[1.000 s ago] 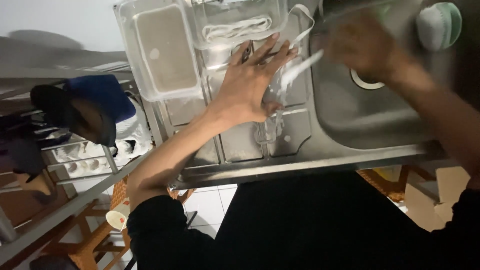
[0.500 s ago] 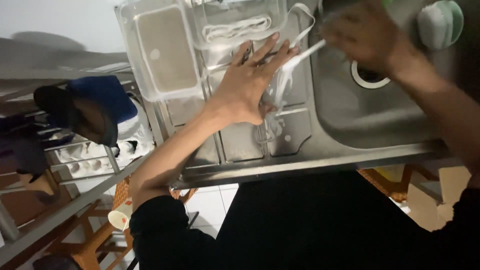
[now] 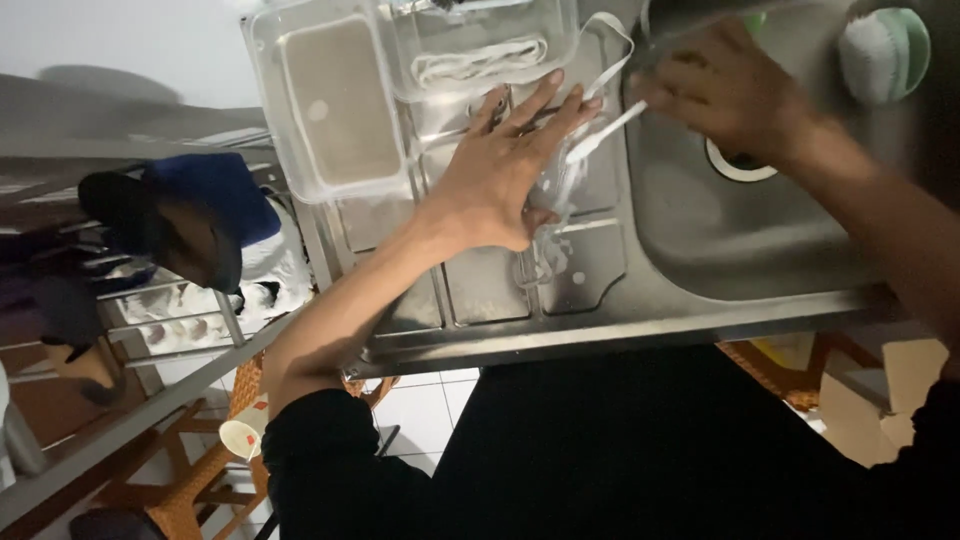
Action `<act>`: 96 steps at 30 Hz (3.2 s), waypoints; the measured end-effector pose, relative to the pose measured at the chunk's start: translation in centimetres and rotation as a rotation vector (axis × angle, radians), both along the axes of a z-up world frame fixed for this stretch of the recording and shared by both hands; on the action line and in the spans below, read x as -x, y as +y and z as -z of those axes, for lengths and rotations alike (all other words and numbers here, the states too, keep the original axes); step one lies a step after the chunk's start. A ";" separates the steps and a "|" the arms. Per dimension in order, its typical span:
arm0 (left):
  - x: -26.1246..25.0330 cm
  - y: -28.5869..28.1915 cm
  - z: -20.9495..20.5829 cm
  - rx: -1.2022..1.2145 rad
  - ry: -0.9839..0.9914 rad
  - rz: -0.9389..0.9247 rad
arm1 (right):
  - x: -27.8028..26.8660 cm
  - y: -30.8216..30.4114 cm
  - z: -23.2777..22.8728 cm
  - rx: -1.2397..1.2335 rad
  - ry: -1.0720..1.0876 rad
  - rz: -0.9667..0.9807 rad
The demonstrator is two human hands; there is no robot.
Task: Scrubbing white shoelaces with a toothbrush in a stainless steel sink.
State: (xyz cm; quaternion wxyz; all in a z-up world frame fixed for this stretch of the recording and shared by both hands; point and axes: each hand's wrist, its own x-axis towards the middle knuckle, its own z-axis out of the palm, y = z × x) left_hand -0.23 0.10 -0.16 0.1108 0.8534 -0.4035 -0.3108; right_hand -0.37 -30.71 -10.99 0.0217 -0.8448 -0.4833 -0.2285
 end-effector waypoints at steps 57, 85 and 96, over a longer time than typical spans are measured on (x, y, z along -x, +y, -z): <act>0.0 1.8 2.4 0.385 -0.048 0.041 | 1.0 0.1 -0.8 -0.020 0.111 -0.003; -0.5 0.9 3.0 0.388 -0.228 0.029 | 1.7 -0.5 -0.8 0.034 0.003 0.140; 0.1 0.5 1.6 0.378 -0.285 0.060 | 1.3 -5.2 14.9 0.065 0.504 0.163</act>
